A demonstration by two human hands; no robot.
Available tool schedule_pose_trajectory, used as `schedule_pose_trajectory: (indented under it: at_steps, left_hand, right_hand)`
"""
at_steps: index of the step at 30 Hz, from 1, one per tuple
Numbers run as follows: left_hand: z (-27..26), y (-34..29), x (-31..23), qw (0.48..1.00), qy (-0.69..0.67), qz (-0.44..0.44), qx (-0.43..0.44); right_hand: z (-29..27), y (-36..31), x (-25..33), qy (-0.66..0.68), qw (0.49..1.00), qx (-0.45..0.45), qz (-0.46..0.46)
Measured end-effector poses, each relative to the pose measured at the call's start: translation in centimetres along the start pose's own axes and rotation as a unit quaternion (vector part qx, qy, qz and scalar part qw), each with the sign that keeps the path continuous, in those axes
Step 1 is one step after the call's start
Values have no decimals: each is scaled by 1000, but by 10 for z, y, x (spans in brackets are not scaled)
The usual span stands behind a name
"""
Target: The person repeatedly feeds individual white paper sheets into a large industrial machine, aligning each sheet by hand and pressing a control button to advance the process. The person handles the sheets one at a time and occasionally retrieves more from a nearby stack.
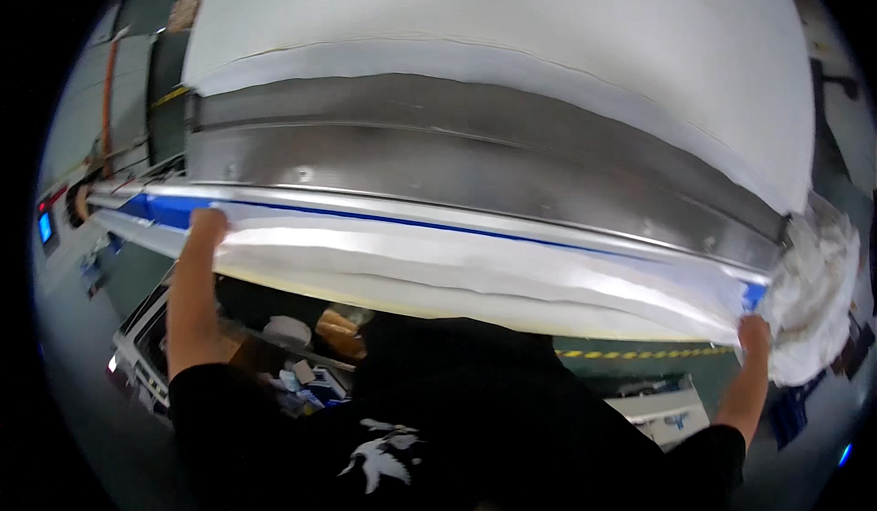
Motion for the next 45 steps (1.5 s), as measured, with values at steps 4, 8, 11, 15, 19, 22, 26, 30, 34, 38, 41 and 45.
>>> schedule_pose_trajectory:
  at_steps: [4, 8, 11, 15, 19, 22, 26, 30, 34, 38, 41, 45]
  left_hand:
    - [4, 9, 2, 995, -35, -85, -24]
    - [-8, -3, 32, 953, -137, -270, 13]
    - [-29, -17, 41, 908, -227, -335, -108]
    - [-61, -21, 11, 869, -284, -310, -262]
    - [-105, -23, -61, 788, -426, -186, -405]
    - [-147, -40, -111, 776, -383, -88, -493]
    - [-198, -62, -166, 730, -452, 28, -512]
    - [-252, -91, -236, 649, -439, 176, -595]
    - [-311, -129, -302, 630, -502, 358, -473]
    - [-356, -167, -373, 613, -477, 514, -365]
    - [-381, -184, -421, 535, -498, 597, -330]
    - [-393, -191, -462, 508, -544, 616, -257]
  right_hand:
    - [16, 6, 1, 34, 999, 10, 28]
    - [22, 9, 1, 53, 998, 24, 19]
    - [30, 11, 0, 45, 998, 31, 20]
    - [40, 14, 2, -49, 994, 86, -52]
    - [28, 6, 12, 83, 990, 104, 46]
    - [4, -4, 19, 160, 982, 77, 72]
    - [-18, 3, 41, 155, 982, 72, 85]
    - [-32, 22, 64, 137, 989, 44, 42]
    - [-61, 26, 81, 114, 993, 33, -16]
    - [-92, 13, 108, 86, 991, 5, -102]
    - [-108, -2, 129, 128, 979, -25, -159]
    - [-137, -19, 159, 182, 955, -29, -233]
Point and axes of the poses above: each hand's wrist, its own y-axis towards the middle knuckle, its own z-axis out of the palm, x = y × z, the point moved 1 cm from there along y, towards the middle knuckle, and after that the axes turned 7 degrees about -x, right-handed, at the moved point
